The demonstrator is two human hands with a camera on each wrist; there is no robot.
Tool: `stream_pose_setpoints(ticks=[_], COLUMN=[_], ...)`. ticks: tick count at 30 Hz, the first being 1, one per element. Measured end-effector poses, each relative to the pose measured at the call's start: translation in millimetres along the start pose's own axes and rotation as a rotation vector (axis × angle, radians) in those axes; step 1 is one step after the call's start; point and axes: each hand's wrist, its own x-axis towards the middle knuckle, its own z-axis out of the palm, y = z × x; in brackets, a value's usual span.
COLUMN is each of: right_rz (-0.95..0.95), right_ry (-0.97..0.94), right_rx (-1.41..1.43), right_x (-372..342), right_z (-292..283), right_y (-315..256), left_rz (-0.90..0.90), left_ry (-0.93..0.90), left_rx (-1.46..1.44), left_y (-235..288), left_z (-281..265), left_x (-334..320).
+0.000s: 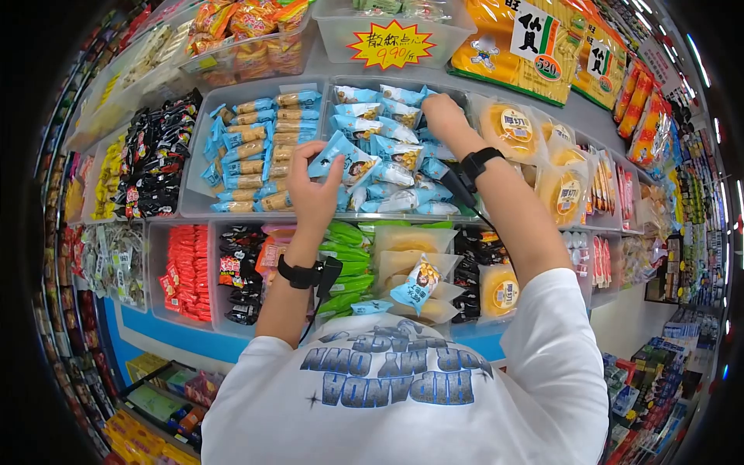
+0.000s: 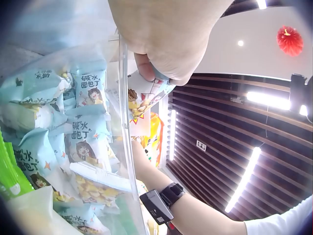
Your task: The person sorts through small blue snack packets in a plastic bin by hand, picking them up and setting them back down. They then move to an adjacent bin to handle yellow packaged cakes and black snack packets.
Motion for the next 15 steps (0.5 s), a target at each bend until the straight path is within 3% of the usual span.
stream_pose_setpoints(ticks=[2, 6, 8, 9, 10, 12, 13, 15], right_rz=[0.088, -0.007, 0.142, 0.276, 0.273, 0.171, 0.094, 0.124], right_ry=[-0.213, -0.2, -0.18, -0.048, -0.053, 0.205, 0.082, 0.091], right_rx=[-0.034, 0.093, 0.507, 0.429, 0.428, 0.324, 0.277, 0.207], right_x=[11, 16, 22, 23, 25, 24, 28, 24], right_z=[4, -4, -29, -47, -45, -38, -28, -11], right_y=[-1, 14, 18, 7, 4, 3, 6, 5], left_rz=[-0.004, 0.019, 0.017, 0.013, 0.008, 0.039, 0.039, 0.037], left_ry=[0.001, 0.019, 0.025, 0.02, 0.022, 0.012, 0.008, 0.015], left_rx=[-0.002, 0.001, -0.002, -0.006, -0.006, 0.004, 0.002, 0.013], left_y=[-1, -2, -1, -1, -2, -3, -3, -4], left_z=[0, 1, 1, 1, 1, 2, 2, 2], left_x=[0, 1, 2, 1, 0, 0, 0, 0])
